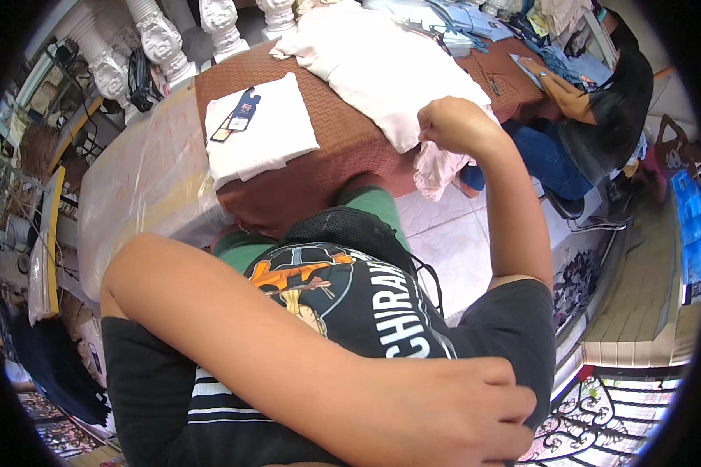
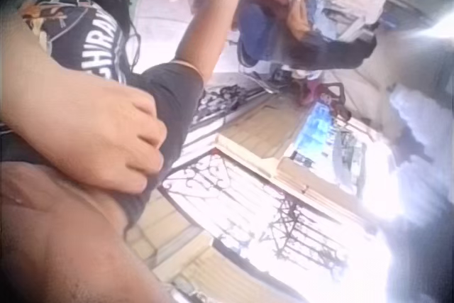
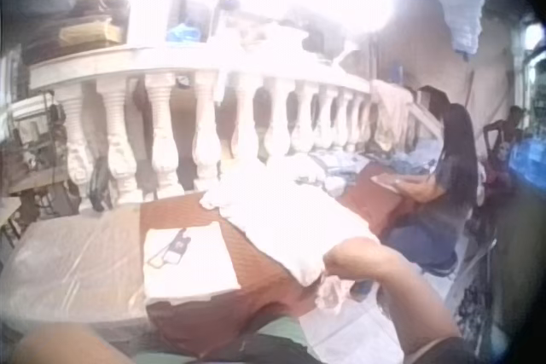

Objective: The person places a folded shirt into a plastic bag, seals the bag with tape, and then unfolds another shirt to check its tag.

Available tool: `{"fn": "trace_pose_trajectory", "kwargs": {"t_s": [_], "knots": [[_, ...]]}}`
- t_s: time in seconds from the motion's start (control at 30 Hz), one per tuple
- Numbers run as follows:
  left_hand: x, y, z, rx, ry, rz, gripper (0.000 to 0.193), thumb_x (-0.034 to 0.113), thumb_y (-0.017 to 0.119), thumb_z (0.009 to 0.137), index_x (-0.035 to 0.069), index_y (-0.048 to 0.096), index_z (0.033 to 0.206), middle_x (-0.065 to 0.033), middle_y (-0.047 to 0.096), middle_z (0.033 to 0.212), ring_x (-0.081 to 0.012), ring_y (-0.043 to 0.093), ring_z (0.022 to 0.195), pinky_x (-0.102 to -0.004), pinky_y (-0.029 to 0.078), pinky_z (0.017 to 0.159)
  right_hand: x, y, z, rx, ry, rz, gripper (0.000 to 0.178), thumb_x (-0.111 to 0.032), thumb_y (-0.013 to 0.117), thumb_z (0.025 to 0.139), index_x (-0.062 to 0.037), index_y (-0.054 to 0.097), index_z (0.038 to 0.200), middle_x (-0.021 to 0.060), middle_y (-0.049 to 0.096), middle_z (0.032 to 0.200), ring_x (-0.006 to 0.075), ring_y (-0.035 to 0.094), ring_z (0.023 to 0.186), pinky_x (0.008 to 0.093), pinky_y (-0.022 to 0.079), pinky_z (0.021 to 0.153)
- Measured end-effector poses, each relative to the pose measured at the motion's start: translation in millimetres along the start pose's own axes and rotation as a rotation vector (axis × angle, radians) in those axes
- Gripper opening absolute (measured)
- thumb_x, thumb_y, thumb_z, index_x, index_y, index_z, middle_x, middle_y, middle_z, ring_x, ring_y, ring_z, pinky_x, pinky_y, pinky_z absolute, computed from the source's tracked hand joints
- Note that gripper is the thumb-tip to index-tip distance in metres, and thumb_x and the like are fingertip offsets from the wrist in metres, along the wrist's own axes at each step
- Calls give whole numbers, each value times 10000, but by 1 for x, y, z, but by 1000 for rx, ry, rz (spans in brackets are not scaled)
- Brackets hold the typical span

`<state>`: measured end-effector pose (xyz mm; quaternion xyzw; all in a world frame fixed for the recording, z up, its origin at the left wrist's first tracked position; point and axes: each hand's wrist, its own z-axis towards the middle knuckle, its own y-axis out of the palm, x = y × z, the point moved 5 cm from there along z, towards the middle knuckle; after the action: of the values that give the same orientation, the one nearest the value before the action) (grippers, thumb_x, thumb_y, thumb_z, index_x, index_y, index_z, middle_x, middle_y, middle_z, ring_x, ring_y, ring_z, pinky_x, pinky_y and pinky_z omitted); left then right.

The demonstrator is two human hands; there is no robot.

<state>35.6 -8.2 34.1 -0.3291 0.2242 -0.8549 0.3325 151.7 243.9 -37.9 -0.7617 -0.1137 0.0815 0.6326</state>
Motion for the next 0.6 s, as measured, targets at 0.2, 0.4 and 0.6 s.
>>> {"fn": "trace_pose_trajectory", "kwargs": {"t_s": [0.2, 0.4, 0.6], "knots": [[10, -6, 21, 259, 89, -214, 128, 184, 571, 736, 84, 649, 757, -96, 634, 793, -296, 606, 757, -399, 460, 605, 48, 22, 53, 87, -401, 71, 142, -176, 624, 798, -58, 701, 821, 105, 678, 713, 228, 652, 669, 330, 493, 647], [-31, -26, -35, 182, -181, -184, 120, 221, 549, 825, 110, 591, 844, -94, 538, 977, -268, 510, 967, -402, 427, 801, 20, 30, 96, 206, -561, 182, 142, -133, 645, 767, -13, 697, 824, 117, 669, 673, 192, 648, 591, 314, 494, 603], [-114, -192, -253, 716, -1104, 475, 253, 169, 648, 832, 69, 634, 1063, -62, 640, 1051, -157, 588, 935, -279, 457, 817, -22, 26, 109, -120, -326, 229, 127, -103, 708, 709, 4, 668, 763, 108, 629, 614, 198, 632, 660, 313, 474, 616]]}}
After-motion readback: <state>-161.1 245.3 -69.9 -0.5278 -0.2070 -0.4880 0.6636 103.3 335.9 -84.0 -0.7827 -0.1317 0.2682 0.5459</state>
